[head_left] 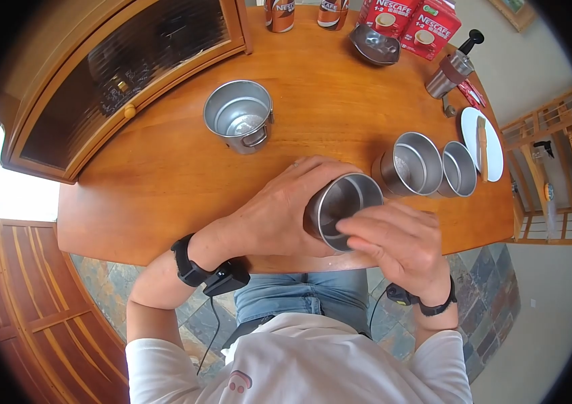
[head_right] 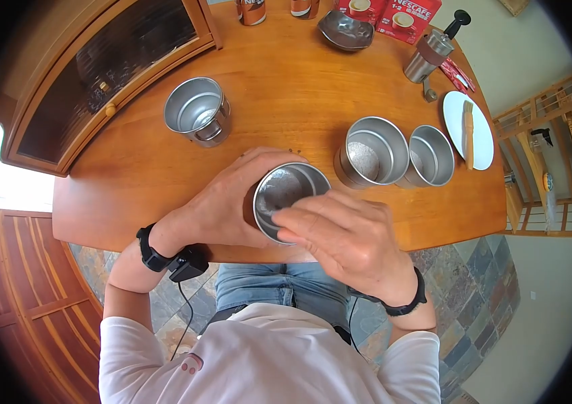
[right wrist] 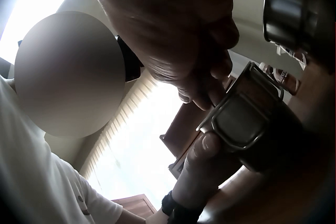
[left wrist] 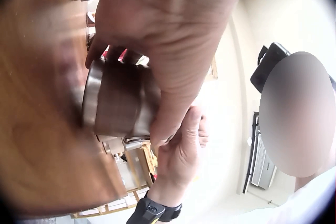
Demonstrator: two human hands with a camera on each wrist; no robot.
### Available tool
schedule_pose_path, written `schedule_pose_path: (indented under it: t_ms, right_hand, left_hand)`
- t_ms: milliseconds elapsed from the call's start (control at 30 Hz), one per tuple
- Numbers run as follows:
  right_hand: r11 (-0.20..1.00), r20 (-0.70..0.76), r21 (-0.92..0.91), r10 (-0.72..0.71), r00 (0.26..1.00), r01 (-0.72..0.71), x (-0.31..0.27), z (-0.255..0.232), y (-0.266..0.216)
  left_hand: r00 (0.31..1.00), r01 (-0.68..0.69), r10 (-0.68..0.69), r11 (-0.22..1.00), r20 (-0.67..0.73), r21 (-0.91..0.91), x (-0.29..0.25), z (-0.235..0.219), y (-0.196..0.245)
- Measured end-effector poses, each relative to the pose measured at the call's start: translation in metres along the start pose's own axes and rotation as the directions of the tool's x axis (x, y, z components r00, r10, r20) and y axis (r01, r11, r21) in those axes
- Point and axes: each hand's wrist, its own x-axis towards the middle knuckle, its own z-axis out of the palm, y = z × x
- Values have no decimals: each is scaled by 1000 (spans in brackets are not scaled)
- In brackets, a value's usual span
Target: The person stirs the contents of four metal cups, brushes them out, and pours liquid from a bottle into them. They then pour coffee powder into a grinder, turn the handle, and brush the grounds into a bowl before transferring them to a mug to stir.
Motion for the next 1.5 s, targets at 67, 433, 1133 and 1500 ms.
schedule_pose_path:
  t_ms: [67, 433, 1133, 1500]
  right_hand:
    - [956, -83, -293, -54, 995, 27, 3, -1, 0]
    - [993, -57, -53, 104, 993, -107, -9, -28, -6]
    - [896, -128, 312, 368, 921, -315, -35, -24, -3]
    - [986, -206, 61, 167, 964, -157, -41, -26, 1]
  left_hand:
    - [1000, 18, -17, 1000, 7, -18, 0, -2, 0]
    - [994, 94, -91, 994, 54, -62, 0, -6, -2]
    - [977, 210, -198, 958, 80, -197, 0, -10, -8]
    - [966, 260, -254, 926, 58, -273, 3, -12, -5]
